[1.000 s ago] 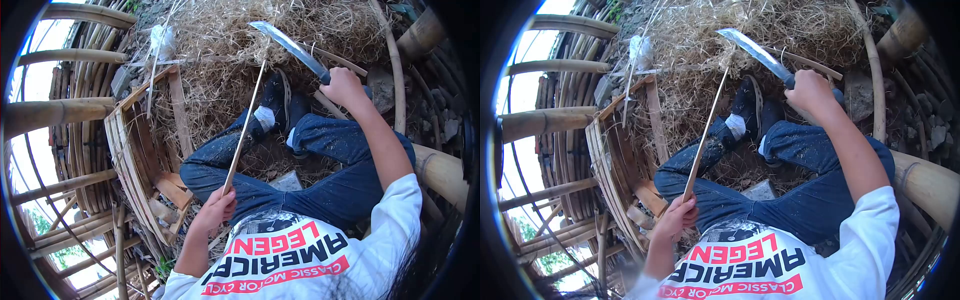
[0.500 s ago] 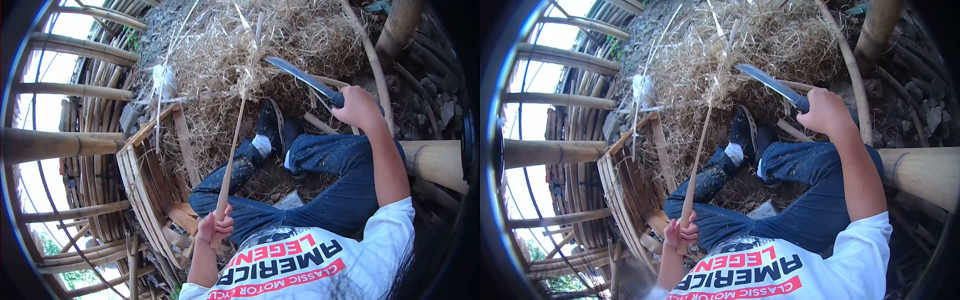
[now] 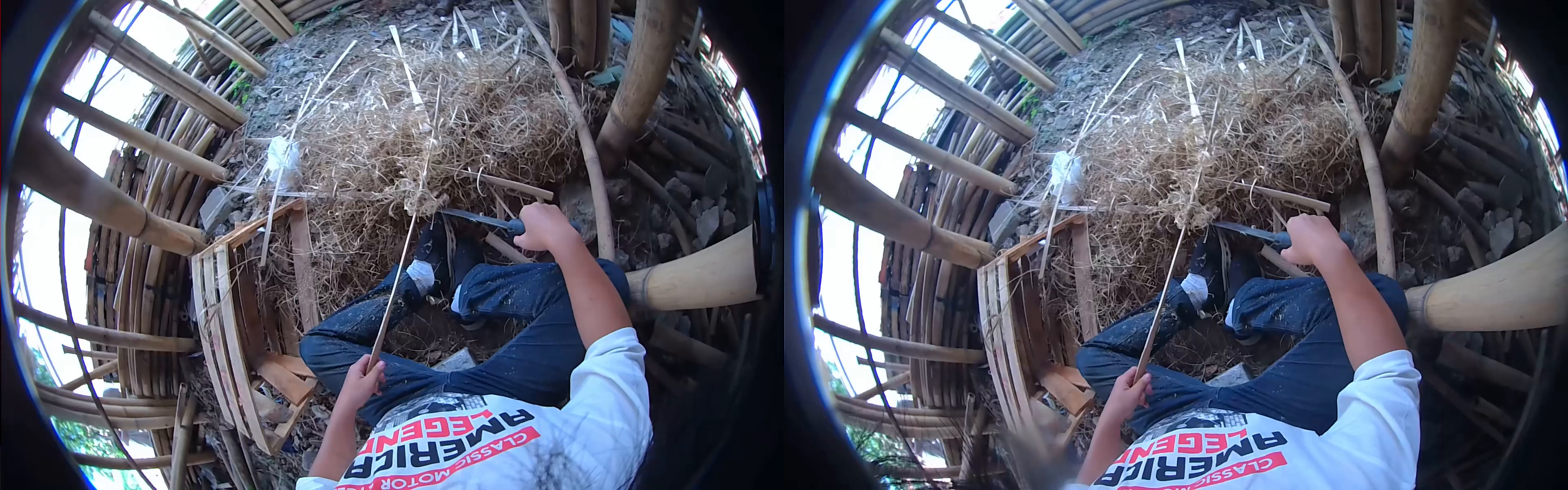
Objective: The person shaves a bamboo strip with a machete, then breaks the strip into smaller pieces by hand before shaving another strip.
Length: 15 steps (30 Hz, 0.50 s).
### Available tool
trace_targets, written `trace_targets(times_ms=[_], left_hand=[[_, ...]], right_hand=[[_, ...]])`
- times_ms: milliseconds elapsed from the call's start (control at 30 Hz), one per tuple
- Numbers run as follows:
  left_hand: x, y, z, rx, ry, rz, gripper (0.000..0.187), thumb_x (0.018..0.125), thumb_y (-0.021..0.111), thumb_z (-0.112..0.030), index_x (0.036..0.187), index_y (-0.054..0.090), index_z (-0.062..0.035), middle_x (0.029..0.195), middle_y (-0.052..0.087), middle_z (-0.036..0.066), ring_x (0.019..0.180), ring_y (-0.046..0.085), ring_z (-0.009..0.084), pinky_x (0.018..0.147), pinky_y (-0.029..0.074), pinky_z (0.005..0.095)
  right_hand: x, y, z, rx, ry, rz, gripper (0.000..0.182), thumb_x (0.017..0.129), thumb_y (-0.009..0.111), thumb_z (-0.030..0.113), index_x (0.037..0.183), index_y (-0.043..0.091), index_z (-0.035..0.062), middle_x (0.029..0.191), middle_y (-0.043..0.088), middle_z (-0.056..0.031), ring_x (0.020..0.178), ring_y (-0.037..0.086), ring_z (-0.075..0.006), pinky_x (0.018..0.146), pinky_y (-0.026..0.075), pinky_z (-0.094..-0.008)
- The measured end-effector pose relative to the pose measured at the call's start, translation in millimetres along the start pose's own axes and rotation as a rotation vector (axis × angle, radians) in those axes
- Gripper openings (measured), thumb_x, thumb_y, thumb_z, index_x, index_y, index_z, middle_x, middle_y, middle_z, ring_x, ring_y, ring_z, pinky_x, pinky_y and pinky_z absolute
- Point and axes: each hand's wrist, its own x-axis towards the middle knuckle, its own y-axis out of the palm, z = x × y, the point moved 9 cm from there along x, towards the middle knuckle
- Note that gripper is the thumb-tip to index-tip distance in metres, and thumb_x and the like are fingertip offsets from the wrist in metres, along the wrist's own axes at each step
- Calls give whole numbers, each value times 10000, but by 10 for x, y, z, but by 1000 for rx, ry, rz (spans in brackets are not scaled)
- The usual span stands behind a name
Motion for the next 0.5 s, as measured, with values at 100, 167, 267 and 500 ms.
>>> trace_targets(times_ms=[100,167,267,500], left_hand=[[-91,-60,-17,69,46,-102,212,993,532,-251,947,575,-48,654,575,11,490,492,53,437,412,233],[-201,-56,-85,78,56,-146,252,1006,507,-265,918,583,-41,628,578,19,476,494,58,429,405,231],[-385,24,-275,64,111,-118,283,1013,491,-281,899,589,-42,594,554,3,447,464,58,407,377,222],[-661,113,-691,-75,187,-56,275,1007,513,-293,890,566,-51,572,518,-13,411,414,42,376,321,203]], right_hand=[[44,21,-41,-14,-4,-11,356,683,728,318,833,703,-4,908,698,-200,893,676,-343,828,537,-420],[3,-23,-20,-18,-15,-28,357,684,729,323,832,703,-1,918,696,-202,903,673,-341,834,534,-419],[-35,-73,-60,-16,-5,-49,360,684,730,342,820,705,9,906,698,-193,898,673,-342,834,534,-417],[-250,-416,-125,84,15,-153,391,683,702,366,858,722,17,907,691,-216,895,674,-354,832,537,-423]])
